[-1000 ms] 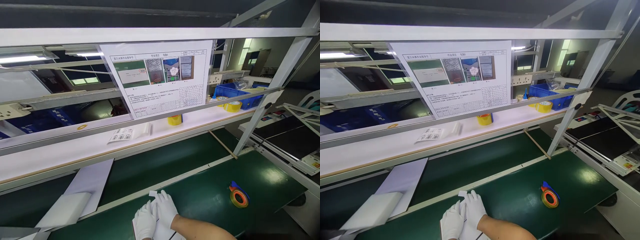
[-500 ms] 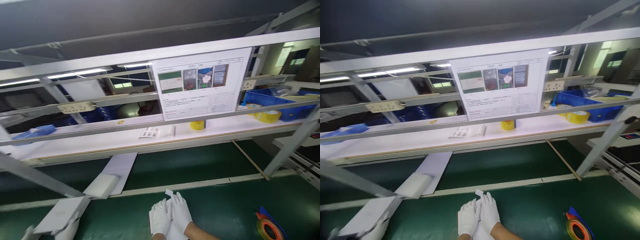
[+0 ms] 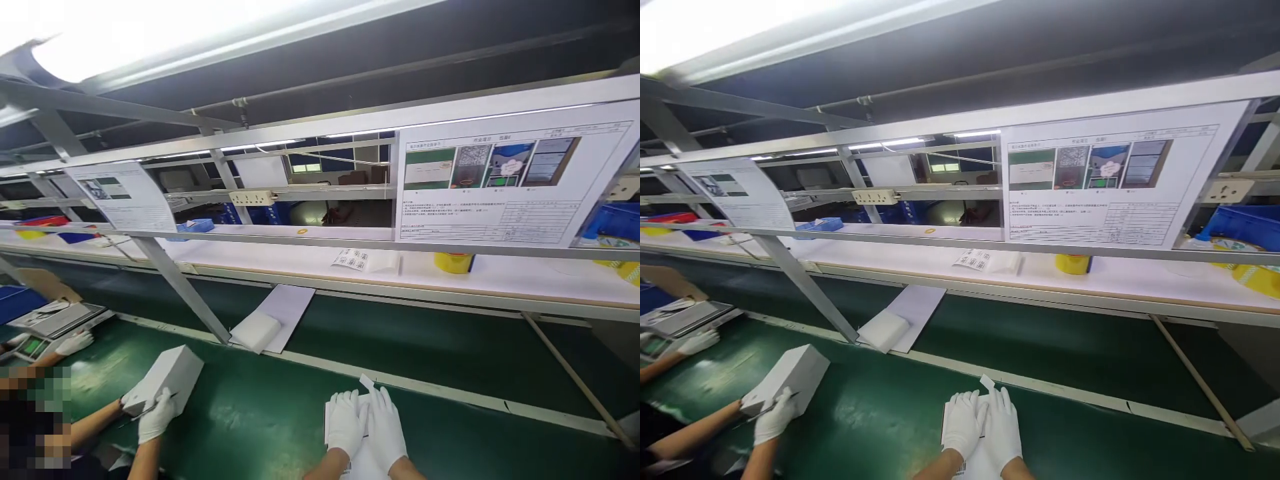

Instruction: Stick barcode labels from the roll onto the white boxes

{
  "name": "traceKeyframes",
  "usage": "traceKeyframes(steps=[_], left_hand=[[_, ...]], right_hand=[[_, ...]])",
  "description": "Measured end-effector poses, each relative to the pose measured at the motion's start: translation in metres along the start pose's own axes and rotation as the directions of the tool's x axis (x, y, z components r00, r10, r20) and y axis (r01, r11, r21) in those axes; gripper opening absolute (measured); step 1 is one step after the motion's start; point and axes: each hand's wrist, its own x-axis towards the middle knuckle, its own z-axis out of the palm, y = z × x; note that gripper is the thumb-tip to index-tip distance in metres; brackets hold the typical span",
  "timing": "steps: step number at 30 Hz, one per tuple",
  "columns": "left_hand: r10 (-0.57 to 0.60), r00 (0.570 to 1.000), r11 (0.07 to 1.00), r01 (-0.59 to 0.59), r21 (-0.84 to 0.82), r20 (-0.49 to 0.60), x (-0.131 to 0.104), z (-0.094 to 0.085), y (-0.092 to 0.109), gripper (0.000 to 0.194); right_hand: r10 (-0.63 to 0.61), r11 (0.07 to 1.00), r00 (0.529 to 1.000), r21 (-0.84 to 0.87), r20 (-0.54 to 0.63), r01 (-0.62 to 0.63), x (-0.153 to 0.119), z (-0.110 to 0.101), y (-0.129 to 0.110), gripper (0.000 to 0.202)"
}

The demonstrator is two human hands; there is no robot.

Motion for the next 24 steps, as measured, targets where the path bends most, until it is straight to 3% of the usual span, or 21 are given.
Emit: traceKeyframes(steps=[2, 3, 4, 6, 12, 19, 24], left_hand=[[0.103, 0.992, 0.995, -0.103, 0.002, 0.071, -0.018, 0.068, 0.076, 0.047], [0.13, 0.987, 0.991, -0.131, 0.004, 0.094, -0.022, 0.093, 0.103, 0.049], [0.149, 0.983, 0.988, -0.151, 0.01, 0.112, -0.024, 0.112, 0.121, 0.053], [0.17, 0.976, 0.984, -0.174, 0.023, 0.135, -0.023, 0.131, 0.132, 0.059], [0.185, 0.971, 0.979, -0.196, 0.059, 0.153, -0.016, 0.133, 0.11, 0.061], [0.205, 0.968, 0.974, -0.215, 0.063, 0.143, -0.017, 0.139, 0.113, 0.061], [0.211, 0.967, 0.974, -0.221, 0.057, 0.141, -0.015, 0.139, 0.111, 0.061]], right_hand=[[0.04, 0.999, 0.999, 0.02, 0.028, -0.04, 0.0, 0.0, -0.001, 0.061], [0.054, 0.998, 0.998, 0.031, 0.038, -0.055, -0.001, -0.001, -0.001, 0.063], [0.059, 0.997, 0.997, 0.044, 0.04, -0.06, -0.001, -0.001, -0.002, 0.064], [0.053, 0.996, 0.998, 0.066, 0.045, -0.056, -0.001, -0.003, -0.003, 0.065], [0.09, 0.989, 0.995, 0.117, 0.05, -0.095, 0.0, -0.004, -0.003, 0.068], [0.108, 0.994, 0.988, 0.021, 0.109, -0.111, -0.001, -0.004, -0.002, 0.072], [0.098, 0.994, 0.995, 0.044, 0.037, -0.1, -0.001, 0.0, 0.001, 0.072]])
